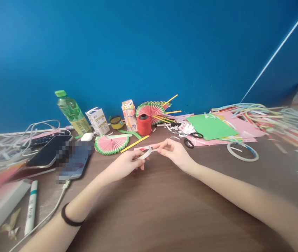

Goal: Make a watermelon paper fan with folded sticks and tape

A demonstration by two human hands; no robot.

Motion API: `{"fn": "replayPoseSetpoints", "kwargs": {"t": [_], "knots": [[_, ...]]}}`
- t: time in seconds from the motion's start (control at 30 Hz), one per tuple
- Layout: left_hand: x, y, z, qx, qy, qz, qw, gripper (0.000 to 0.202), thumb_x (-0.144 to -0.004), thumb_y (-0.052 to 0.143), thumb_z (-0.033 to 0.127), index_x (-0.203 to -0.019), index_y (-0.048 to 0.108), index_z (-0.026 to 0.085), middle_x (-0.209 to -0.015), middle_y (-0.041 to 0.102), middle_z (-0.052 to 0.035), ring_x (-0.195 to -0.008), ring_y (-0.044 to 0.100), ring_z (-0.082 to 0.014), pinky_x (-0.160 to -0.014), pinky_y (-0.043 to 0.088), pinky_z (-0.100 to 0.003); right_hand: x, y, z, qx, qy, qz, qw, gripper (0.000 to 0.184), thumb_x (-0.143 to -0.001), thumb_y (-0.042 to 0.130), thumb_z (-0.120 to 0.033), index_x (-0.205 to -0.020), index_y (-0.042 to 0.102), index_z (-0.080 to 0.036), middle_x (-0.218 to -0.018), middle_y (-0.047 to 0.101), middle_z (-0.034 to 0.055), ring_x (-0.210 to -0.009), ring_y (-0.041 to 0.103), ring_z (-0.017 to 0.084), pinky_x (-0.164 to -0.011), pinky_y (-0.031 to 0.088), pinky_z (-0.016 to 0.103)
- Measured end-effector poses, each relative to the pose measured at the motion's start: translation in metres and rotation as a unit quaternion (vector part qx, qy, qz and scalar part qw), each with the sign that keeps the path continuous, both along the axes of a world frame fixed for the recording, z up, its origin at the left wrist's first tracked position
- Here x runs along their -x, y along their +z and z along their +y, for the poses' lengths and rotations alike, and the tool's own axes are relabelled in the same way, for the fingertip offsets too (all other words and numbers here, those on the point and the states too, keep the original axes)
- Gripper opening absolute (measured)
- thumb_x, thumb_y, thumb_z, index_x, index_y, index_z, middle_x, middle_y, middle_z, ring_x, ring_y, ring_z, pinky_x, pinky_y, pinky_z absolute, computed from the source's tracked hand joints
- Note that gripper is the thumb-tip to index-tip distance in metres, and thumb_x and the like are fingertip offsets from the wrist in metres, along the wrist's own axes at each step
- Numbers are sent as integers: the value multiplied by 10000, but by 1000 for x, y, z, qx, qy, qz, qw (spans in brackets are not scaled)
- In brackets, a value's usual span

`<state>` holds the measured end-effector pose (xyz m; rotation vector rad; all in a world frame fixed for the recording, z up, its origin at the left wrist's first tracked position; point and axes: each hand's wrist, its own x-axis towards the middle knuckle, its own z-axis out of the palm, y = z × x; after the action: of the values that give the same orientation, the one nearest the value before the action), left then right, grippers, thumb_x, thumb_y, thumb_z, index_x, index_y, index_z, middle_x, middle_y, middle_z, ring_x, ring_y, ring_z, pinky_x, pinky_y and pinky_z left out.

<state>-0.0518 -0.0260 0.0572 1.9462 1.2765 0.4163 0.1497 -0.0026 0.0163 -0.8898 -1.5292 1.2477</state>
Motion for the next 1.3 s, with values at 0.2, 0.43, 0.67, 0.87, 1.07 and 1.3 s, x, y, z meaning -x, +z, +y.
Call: {"fn": "replayPoseSetpoints", "kwargs": {"t": [0.2,0.43,0.67,0.87,1.07,1.3], "knots": [[3,0,2,-22,2,9,1000,306,-800,358,371,-775,597,182,-747,579,0,-667,500,-153,-625,389,-246,0,3,-5,-29,24,-1,999,189,-812,548,-337,-754,426,-207,-988,675,75,-952,615,179,-890,441,407],[4,0,4,-21,9,-4,1000,345,-837,289,325,-914,598,194,-624,489,24,-633,464,-150,-624,359,-242,-1,1,-9,-50,28,-40,998,181,-856,485,-354,-770,390,-226,-1017,660,74,-988,601,188,-875,429,384],[2,-1,5,-34,35,-34,998,262,-802,338,248,-771,589,178,-608,457,40,-587,418,-122,-574,321,-226,3,8,-18,-68,0,-101,993,169,-870,457,-349,-773,384,-231,-1058,648,75,-1028,585,210,-870,419,403],[5,-5,8,-18,55,-77,995,302,-799,349,273,-872,624,172,-591,405,41,-582,389,-118,-559,280,-233,2,8,-19,-82,64,-57,993,159,-891,422,-341,-785,378,-232,-1167,597,105,-1161,501,214,-972,342,475],[4,-7,8,-1,74,-122,990,293,-775,389,288,-842,639,152,-580,371,41,-541,317,-100,-527,232,-233,1,11,-18,-85,73,-60,992,190,-901,405,-360,-771,355,-231,-1186,591,118,-1177,486,229,-1016,236,545],[2,-13,9,15,96,-179,979,315,-778,414,344,-851,647,144,-566,399,33,-540,326,-102,-521,257,-230,2,8,-17,-72,73,-20,995,215,-876,443,-416,-782,375,-235,-1150,614,98,-1195,467,233,-1026,229,540]]}}
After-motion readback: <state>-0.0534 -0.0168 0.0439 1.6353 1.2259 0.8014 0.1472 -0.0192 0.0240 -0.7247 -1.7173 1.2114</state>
